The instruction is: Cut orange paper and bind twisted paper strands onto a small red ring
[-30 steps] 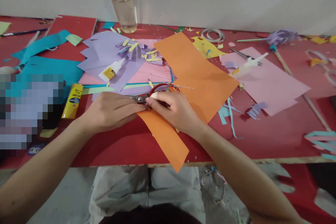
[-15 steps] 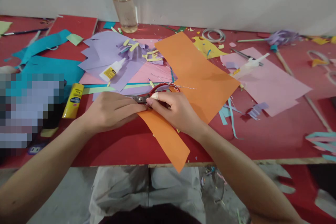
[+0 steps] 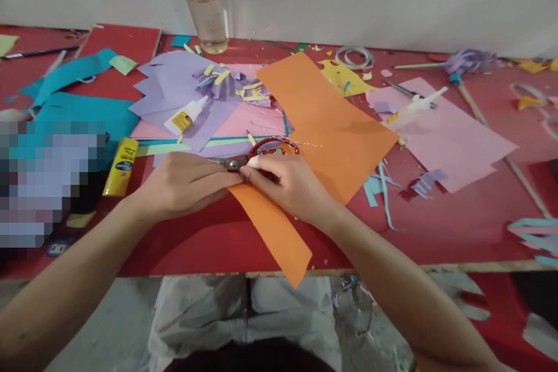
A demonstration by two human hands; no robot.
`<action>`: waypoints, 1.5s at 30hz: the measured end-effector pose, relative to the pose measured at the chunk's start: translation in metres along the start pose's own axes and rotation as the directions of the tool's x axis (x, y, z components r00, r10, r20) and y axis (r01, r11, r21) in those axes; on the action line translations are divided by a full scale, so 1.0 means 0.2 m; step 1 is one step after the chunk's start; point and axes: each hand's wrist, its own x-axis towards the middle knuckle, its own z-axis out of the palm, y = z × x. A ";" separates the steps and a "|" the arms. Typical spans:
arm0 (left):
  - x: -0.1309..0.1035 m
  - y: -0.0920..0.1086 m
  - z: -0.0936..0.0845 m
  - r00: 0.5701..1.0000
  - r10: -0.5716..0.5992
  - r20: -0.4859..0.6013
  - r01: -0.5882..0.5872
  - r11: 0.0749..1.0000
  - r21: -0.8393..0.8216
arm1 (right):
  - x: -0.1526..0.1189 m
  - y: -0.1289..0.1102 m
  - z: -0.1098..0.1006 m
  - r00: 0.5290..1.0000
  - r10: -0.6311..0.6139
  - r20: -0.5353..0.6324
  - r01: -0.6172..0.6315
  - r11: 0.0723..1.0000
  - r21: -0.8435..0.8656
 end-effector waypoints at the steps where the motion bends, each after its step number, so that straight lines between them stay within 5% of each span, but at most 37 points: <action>1: 0.00 0.00 0.00 1.000 0.000 0.003 0.000 1.000 0.001 | 0.00 0.00 0.00 1.000 -0.001 0.002 0.001 1.000 -0.001; 14: -0.01 0.00 0.00 0.999 0.009 0.038 -0.010 1.000 0.028 | 0.00 0.01 0.01 0.997 -0.081 0.006 0.081 0.995 -0.062; 22: -0.02 -0.01 0.01 0.985 0.013 0.173 -0.017 1.000 0.020 | -0.01 0.02 0.02 0.994 -0.080 0.075 0.089 0.987 -0.132; 45: -0.01 -0.01 0.01 0.988 0.011 0.156 -0.019 0.999 0.047 | -0.01 0.01 0.01 0.993 -0.092 0.067 0.099 0.990 -0.102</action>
